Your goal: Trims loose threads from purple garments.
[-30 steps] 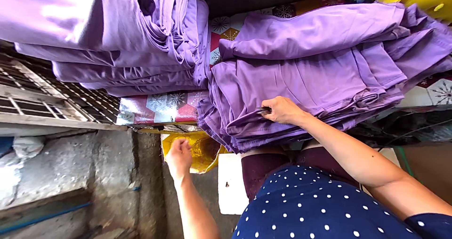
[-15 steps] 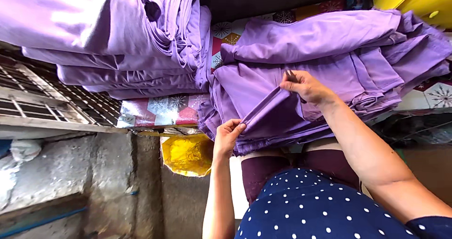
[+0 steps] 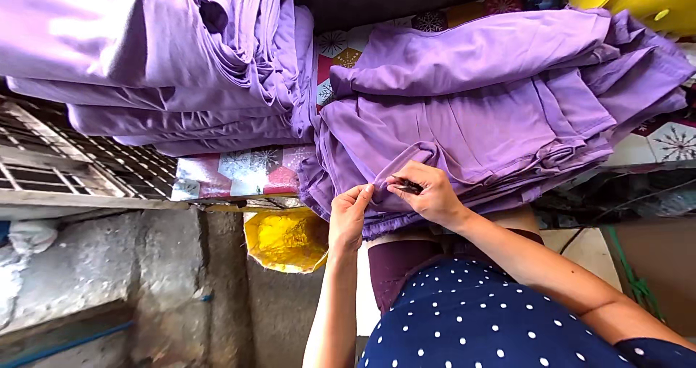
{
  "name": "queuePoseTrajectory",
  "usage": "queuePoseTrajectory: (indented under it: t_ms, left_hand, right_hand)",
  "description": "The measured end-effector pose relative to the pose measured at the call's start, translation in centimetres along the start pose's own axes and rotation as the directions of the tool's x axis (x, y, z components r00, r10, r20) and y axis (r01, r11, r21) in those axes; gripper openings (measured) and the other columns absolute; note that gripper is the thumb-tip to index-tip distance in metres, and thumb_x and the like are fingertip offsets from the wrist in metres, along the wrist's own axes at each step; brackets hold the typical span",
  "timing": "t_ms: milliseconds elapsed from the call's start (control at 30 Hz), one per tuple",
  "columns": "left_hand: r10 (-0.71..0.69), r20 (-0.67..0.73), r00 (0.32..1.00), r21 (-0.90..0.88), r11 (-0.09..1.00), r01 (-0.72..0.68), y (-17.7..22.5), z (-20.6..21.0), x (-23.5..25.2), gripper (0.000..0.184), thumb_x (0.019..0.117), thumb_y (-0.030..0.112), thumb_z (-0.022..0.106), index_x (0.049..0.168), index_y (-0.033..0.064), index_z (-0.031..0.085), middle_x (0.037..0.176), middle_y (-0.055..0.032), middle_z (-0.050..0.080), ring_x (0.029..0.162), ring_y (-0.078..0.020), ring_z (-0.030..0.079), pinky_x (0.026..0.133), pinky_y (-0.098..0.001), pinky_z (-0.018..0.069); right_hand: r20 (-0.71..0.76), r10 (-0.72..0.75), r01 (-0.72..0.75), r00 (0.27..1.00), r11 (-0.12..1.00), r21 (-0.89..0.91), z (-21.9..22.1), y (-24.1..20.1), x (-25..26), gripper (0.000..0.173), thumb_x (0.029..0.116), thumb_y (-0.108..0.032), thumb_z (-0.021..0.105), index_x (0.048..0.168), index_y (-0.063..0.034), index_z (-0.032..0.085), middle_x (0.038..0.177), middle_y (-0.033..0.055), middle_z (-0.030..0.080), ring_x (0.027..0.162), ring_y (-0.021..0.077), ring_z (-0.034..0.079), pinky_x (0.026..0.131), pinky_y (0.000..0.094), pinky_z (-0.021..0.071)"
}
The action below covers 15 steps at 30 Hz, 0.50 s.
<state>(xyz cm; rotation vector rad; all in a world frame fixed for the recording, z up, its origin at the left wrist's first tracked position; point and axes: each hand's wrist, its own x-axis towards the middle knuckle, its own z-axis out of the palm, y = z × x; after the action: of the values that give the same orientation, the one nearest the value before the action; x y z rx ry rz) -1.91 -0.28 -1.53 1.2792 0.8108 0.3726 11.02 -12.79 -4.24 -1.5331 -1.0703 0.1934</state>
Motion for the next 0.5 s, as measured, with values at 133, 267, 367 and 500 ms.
queuePoseTrajectory:
  t_ms: [133, 267, 367, 500]
  left_hand:
    - [0.024, 0.004, 1.000, -0.007, 1.000, -0.024, 0.4, 0.1, -0.1, 0.024, 0.1030, 0.003, 0.054, 0.089, 0.0051, 0.074, 0.077, 0.0008, 0.071, 0.070, -0.0054, 0.066, 0.070, -0.0230, 0.0571]
    - [0.069, -0.037, 0.997, -0.017, 0.997, -0.070, 0.6, 0.4, -0.1, 0.021, 0.0983, -0.003, 0.060, 0.115, 0.0031, 0.071, 0.079, -0.0007, 0.072, 0.067, -0.0049, 0.065, 0.066, -0.0210, 0.0555]
    - [0.095, -0.082, 0.992, 0.003, 0.995, -0.095, 0.9, 0.9, -0.5, 0.033, 0.0956, -0.006, 0.062, 0.127, 0.0033, 0.064, 0.071, 0.0001, 0.071, 0.061, -0.0044, 0.066, 0.062, -0.0205, 0.0573]
    - [0.149, -0.094, 0.984, 0.056, 0.988, -0.144, 0.7, 1.6, -0.8, 0.034, 0.0932, -0.005, 0.066, 0.127, 0.0022, 0.063, 0.071, 0.0001, 0.072, 0.060, -0.0056, 0.068, 0.062, -0.0224, 0.0596]
  right_hand:
    - [0.016, 0.005, -0.005, 1.000, 0.999, -0.039, 0.3, 0.3, -0.2, 0.013, 0.0865, -0.008, 0.078, 0.097, -0.0012, 0.077, 0.095, 0.0078, 0.072, 0.085, 0.0106, 0.069, 0.077, 0.0254, 0.0584]
    - [-0.083, -0.019, 0.015, 0.996, 0.998, -0.056, 0.1, 0.4, -0.4, 0.009, 0.0882, -0.006, 0.074, 0.094, 0.0010, 0.076, 0.091, 0.0085, 0.070, 0.081, 0.0092, 0.067, 0.073, 0.0224, 0.0568]
    - [-0.102, -0.108, 0.100, 0.989, 0.992, -0.075, 0.4, -0.5, -0.8, 0.012, 0.0876, -0.010, 0.076, 0.094, 0.0004, 0.076, 0.089, 0.0078, 0.071, 0.078, 0.0083, 0.067, 0.069, 0.0220, 0.0569]
    - [-0.085, -0.101, 0.083, 0.991, 0.977, -0.196, 1.3, -0.6, -1.0, 0.013, 0.0868, -0.013, 0.077, 0.091, -0.0010, 0.077, 0.086, 0.0078, 0.072, 0.072, 0.0128, 0.068, 0.061, 0.0276, 0.0567]
